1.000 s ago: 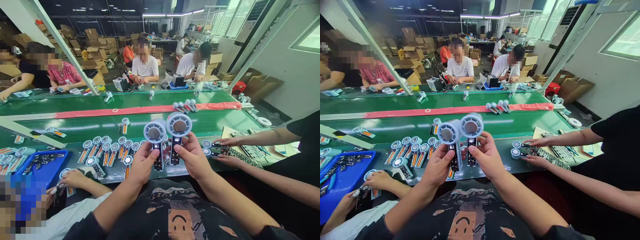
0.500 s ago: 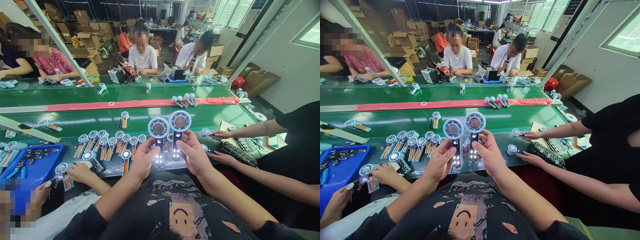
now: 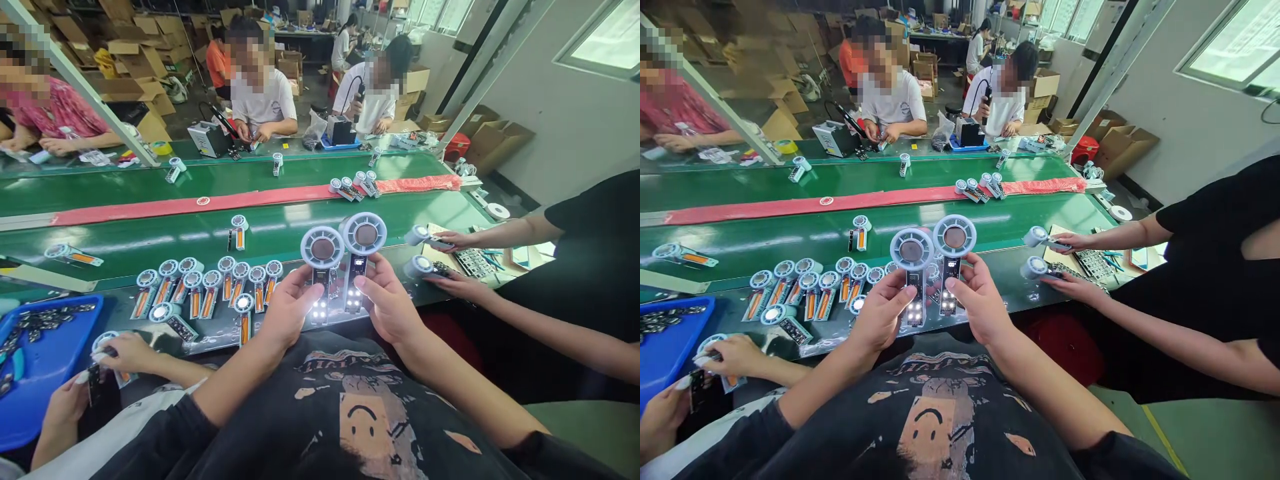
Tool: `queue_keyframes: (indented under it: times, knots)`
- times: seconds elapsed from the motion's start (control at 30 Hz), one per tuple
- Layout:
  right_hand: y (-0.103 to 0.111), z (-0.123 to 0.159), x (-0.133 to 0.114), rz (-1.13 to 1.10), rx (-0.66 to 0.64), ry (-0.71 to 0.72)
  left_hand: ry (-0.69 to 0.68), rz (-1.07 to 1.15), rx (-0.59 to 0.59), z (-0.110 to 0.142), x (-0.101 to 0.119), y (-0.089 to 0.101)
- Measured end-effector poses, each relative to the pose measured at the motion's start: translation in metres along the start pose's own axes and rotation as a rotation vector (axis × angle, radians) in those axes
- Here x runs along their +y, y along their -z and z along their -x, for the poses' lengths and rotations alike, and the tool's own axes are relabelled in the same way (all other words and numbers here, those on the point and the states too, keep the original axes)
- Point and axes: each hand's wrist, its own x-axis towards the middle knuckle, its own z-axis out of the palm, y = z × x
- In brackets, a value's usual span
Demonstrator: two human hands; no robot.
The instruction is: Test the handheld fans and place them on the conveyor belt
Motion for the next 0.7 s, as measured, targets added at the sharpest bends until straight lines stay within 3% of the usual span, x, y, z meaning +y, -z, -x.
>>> queue_keyframes:
  times: [0.33,0.5,0.7]
  knots:
    - [0.005,0.003,0.010,-0.014,-0.066,0.001,-0.057,0.023,-0.016,0.011,-0.003,0.004]
    - [0.001,-0.004,0.012,-0.080,-0.107,-0.075,-0.106,0.002,-0.047,0.020,-0.005,0.006]
    - [0.005,-0.016,0.011,-0.102,-0.203,-0.174,-0.127,-0.062,0.052,0.031,-0.017,0.001]
